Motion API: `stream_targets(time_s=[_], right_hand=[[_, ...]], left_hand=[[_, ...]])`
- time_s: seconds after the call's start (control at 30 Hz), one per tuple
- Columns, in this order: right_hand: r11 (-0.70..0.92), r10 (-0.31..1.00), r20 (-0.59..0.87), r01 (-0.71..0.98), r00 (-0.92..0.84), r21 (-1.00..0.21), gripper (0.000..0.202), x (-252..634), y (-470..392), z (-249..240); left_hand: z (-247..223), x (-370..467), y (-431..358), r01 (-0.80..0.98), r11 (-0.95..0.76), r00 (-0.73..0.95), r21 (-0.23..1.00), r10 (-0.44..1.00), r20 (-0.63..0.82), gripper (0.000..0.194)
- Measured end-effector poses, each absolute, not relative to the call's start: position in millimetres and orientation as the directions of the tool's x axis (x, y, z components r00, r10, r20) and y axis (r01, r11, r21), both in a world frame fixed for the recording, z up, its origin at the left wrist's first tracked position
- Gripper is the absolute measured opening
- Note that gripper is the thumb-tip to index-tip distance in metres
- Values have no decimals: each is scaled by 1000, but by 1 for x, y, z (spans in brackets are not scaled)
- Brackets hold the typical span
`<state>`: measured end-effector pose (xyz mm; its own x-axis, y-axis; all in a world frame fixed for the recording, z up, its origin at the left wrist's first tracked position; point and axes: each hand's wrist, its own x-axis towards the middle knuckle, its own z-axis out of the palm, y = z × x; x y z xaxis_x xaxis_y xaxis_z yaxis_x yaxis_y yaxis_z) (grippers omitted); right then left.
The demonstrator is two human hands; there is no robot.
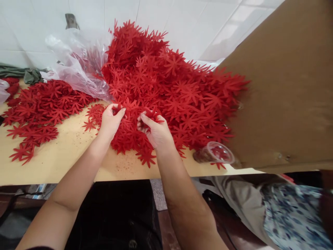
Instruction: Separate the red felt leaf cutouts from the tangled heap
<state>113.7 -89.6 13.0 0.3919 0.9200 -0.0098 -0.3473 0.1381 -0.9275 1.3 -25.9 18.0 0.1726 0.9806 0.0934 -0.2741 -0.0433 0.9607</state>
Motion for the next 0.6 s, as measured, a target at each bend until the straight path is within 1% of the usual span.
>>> stream_targets(time_s=[0.07, 0.1, 0.2, 0.27, 0.43, 0.6], right_hand=[[147, 902, -6, -323, 431, -935, 32, 112, -86, 13], [149, 896, -6, -314, 443, -938, 34, 111, -84, 13], [162, 895, 13, -299, 445, -940, 39, 106, -76, 12], [159, 906, 18, -300, 424, -940, 38, 104, -71, 10], [148, 902, 7, -293, 431, -945, 31, 104, -57, 5], [177, 911, 46, -286, 411, -942, 27, 108, -52, 4]], left_hand=[[14, 1, -23, -230, -88, 168, 969, 977, 129, 14], [11, 1, -23, -217, -84, 185, 973, 975, 126, 14], [2, 2, -24, -235, -27, 251, 972, 964, 87, 12], [-1, 2, -25, -272, 4, 272, 962, 960, 73, 10], [-5, -2, -23, -280, -53, 181, 959, 978, 107, 12], [-7, -4, -19, -325, -55, 102, 944, 990, 93, 11]])
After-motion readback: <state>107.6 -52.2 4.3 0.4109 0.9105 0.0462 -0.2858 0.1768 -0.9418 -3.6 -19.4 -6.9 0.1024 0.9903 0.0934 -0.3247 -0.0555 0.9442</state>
